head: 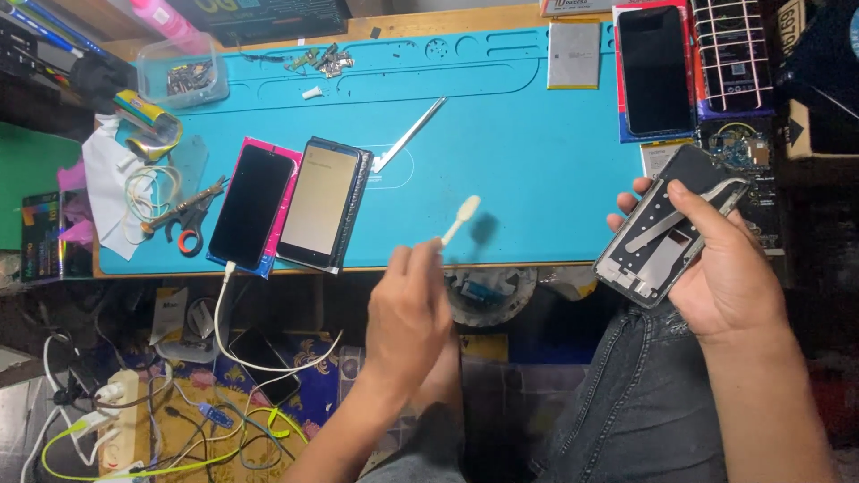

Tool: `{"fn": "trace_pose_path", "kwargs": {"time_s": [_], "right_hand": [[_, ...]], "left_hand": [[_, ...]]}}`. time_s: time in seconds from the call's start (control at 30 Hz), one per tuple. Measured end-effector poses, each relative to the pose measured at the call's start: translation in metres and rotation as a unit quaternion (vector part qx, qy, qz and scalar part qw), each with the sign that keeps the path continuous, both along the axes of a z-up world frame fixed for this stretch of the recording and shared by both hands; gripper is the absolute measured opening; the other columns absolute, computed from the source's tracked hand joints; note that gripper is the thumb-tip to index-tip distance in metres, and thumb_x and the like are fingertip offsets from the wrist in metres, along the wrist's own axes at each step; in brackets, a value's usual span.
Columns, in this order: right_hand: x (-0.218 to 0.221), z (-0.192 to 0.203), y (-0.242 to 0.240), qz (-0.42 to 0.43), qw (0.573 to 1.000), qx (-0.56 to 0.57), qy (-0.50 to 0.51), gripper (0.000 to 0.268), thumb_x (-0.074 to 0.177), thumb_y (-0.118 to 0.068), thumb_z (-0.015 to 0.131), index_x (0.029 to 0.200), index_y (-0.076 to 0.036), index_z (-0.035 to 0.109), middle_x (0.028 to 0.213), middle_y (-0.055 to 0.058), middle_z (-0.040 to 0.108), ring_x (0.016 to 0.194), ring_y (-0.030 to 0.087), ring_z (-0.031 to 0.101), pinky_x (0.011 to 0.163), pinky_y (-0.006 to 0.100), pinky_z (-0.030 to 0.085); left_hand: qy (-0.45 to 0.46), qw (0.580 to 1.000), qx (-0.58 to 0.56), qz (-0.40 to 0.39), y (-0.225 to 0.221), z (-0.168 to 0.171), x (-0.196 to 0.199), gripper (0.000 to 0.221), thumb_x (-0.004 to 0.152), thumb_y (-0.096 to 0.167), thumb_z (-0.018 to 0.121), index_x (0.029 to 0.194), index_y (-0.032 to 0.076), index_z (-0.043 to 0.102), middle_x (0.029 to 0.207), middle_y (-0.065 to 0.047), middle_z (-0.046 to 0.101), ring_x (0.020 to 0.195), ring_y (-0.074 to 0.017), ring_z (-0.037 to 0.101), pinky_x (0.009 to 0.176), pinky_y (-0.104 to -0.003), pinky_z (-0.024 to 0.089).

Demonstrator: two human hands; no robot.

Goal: Applying adhesive strips and cleaning the internal frame of a mobile phone during a repair process.

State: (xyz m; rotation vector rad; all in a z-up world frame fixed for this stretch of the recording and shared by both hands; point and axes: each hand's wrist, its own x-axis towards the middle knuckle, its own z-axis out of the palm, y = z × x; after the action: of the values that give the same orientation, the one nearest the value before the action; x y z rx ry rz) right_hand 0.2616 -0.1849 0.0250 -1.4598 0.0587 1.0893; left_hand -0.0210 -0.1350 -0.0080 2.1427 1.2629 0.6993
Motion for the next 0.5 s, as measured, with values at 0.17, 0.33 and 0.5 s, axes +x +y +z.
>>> {"fn": "trace_pose_path", "kwargs": {"time_s": [0.17, 0.33, 0.5], "right_hand": [[-0.003, 0.007, 0.002, 0.0, 1.0, -0.007, -0.002, 0.03, 0.107, -0.019, 0.062, 0.136, -0.015, 0.064, 0.122, 0.007, 0.074, 0.117, 0.023, 0.076, 0.106, 0.048, 0.067], [0.006, 0.003, -0.008, -0.007, 1.0, 0.003, -0.015, 0.022, 0.107, -0.019, 0.063, 0.128, -0.016, 0.066, 0.121, 0.006, 0.075, 0.114, 0.023, 0.077, 0.104, 0.048, 0.068], [0.0, 0.004, -0.003, -0.014, 1.0, 0.008, 0.002, 0.024, 0.106, -0.017, 0.064, 0.13, -0.015, 0.066, 0.121, 0.005, 0.075, 0.115, 0.022, 0.077, 0.106, 0.046, 0.068]], "left_hand": [[0.005, 0.989, -0.077, -0.124, -0.019, -0.006, 0.016, 0.022, 0.108, 0.001, 0.05, 0.126, 0.001, 0.063, 0.097, -0.018, 0.06, 0.059, -0.0421, 0.058, 0.046, -0.055, 0.045], [0.052, 0.995, -0.026, -0.076, -0.012, -0.014, 0.0, 0.029, 0.103, -0.006, 0.054, 0.13, 0.001, 0.062, 0.088, -0.017, 0.054, 0.056, -0.0381, 0.051, 0.045, -0.053, 0.041], [0.037, 0.992, -0.042, -0.111, -0.024, -0.006, 0.008, 0.017, 0.11, 0.003, 0.053, 0.123, 0.001, 0.064, 0.085, -0.015, 0.05, 0.049, -0.0366, 0.042, 0.039, -0.05, 0.038]]}}
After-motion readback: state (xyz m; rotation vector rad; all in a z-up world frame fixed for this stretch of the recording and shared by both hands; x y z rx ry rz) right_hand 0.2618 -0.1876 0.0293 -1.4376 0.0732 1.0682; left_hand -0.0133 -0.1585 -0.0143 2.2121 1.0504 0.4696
